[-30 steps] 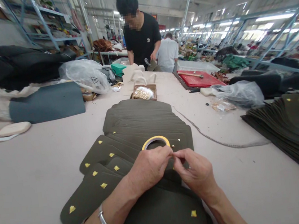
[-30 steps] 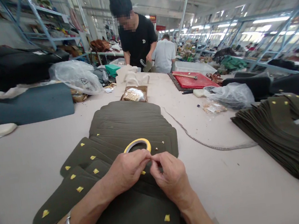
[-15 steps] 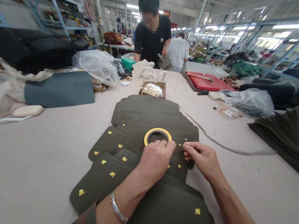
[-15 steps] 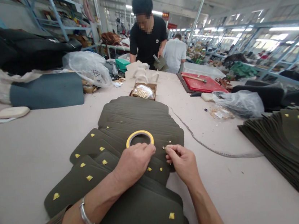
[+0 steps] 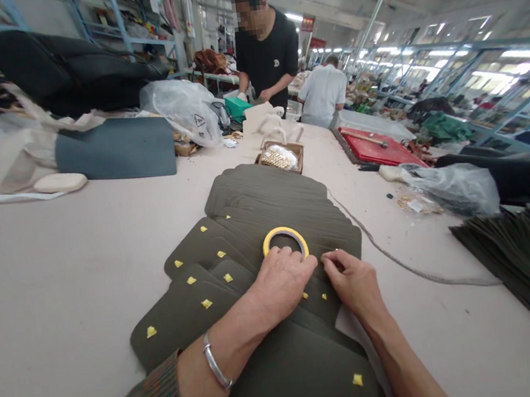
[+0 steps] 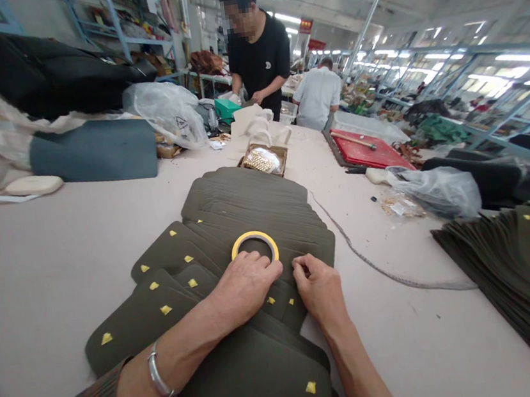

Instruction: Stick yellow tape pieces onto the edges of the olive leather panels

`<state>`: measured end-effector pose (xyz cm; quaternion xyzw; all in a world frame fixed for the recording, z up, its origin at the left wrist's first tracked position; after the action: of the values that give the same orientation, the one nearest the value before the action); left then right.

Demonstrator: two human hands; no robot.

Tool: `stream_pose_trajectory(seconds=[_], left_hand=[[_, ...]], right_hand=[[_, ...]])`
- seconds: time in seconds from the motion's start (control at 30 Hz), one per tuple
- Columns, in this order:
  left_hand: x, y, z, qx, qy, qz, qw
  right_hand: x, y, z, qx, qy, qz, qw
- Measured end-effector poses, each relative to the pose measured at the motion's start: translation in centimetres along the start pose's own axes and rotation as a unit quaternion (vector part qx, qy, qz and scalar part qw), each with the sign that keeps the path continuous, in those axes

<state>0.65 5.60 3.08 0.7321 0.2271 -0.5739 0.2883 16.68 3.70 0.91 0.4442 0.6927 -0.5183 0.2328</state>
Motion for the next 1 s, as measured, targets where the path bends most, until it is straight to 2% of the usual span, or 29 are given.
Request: stream_pose_trajectory(seconds=[0.27,0.4,0.47,0.53,0.6,0.67,0.73,0.87,1.0], left_hand=[[0.2,0.0,0.2,-0.006,-0.024,0.004,1.0],[0.2,-0.1,0.2,-0.008,-0.02,0.007,1.0],[0.2,-0.1,0.2,-0.005,-0.014,0.005,1.0],[0.0,-0.1,0.2,-0.003,-0.008,0.003,1.0],[-0.1,-0.1,0.2,-0.004,-0.005,0.003,1.0],[-0.1,0.0,0.2,-0.001,-0.012,0.005,1.0],[-0.2,0.0,0.2,0.004,-0.024,0.006,1.0],[-0.1,0.0,0.2,0.012,-0.043,0.007,0.999],[-0.3,-0.2,0.2,0.005,-0.002,0.038,0.999]], right_hand=[[0.2,0.7,-0.4,0.093,0.002,-0.009,0.996],[-0.5,1.2,0.2,0.115,0.012,-0.086,0.99],[-1.1,1.4,0.7,0.068,0.032,-0.079,0.994],[-1.3,1.2,1.2,-0.032,0.04,-0.015,0.999],[-1.1,0.9,1.7,-0.124,0.027,0.055,0.99],[-0.7,0.7,1.8,-0.161,0.015,0.103,0.981],[-0.2,0.7,1.5,-0.147,0.01,0.133,0.98],[0.2,0.5,0.4,-0.045,-0.005,0.134,0.99],[0.7,0.4,-0.3,0.045,-0.017,0.122,0.991]])
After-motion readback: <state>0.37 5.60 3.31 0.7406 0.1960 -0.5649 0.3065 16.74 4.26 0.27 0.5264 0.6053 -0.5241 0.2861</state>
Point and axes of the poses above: each hand's wrist, its own z-axis away from the middle knuckle, its own x-axis out of the palm, y = z × x, the point moved 3 cm from there along -z, towards the middle knuckle, and after that the axes turned 1 degree about z, right-handed, at the moved point
